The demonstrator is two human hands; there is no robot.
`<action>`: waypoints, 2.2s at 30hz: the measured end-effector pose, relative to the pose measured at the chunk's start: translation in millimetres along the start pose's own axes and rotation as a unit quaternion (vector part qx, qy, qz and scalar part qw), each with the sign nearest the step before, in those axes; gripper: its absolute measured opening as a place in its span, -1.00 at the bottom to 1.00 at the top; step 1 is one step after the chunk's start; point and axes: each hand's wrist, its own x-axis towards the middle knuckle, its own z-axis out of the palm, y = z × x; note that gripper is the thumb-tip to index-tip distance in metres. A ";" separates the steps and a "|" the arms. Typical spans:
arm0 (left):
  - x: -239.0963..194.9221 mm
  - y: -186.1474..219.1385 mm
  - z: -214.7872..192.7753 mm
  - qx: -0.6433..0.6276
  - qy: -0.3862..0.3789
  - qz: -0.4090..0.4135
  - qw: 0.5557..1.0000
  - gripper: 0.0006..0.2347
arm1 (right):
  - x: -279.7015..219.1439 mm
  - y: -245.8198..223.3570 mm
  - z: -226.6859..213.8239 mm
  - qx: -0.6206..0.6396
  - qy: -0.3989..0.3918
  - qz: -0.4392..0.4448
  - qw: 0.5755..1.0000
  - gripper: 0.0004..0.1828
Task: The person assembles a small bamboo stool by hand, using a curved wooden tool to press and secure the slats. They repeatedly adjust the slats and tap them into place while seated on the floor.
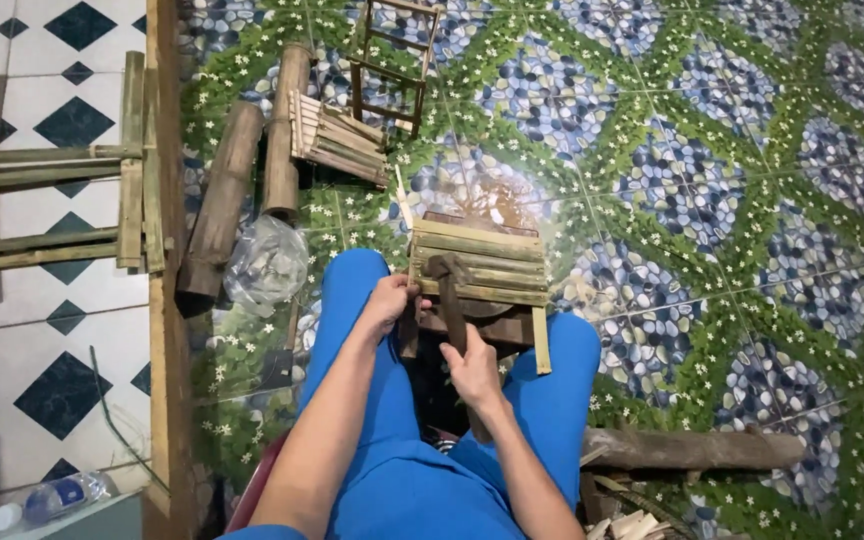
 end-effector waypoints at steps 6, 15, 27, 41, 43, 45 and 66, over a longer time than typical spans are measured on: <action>18.2 -23.0 1.4 -0.028 -0.001 0.007 1.000 -0.82 | 1.2 12.0 12.0 -0.077 -0.037 0.009 0.996 -0.67; 40.1 -43.5 -12.4 0.076 -0.022 0.011 0.997 -0.78 | -0.9 5.2 7.7 -0.095 -0.041 0.008 0.995 -0.65; -11.7 45.1 -9.2 -0.051 0.015 -0.042 0.998 -0.63 | -0.4 -42.3 -4.0 -0.092 -0.044 0.042 0.994 -0.39; 105.9 -75.0 1.5 -0.087 0.022 -0.032 0.995 -0.70 | 17.3 -11.8 -1.9 -0.089 -0.041 0.023 0.995 -0.52; 93.8 -59.1 -0.6 -0.078 0.027 -0.033 0.996 -0.67 | 15.3 -19.0 -7.5 -0.064 -0.042 0.044 0.996 -0.51; 49.3 2.3 -9.8 -0.103 0.051 -0.021 0.993 -0.61 | 14.5 -35.4 -15.7 -0.081 -0.022 0.027 0.996 -0.50; 108.5 -37.8 -1.5 -0.142 0.055 -0.019 0.988 -0.58 | 39.3 -36.2 -3.6 -0.075 -0.054 0.051 0.994 -0.53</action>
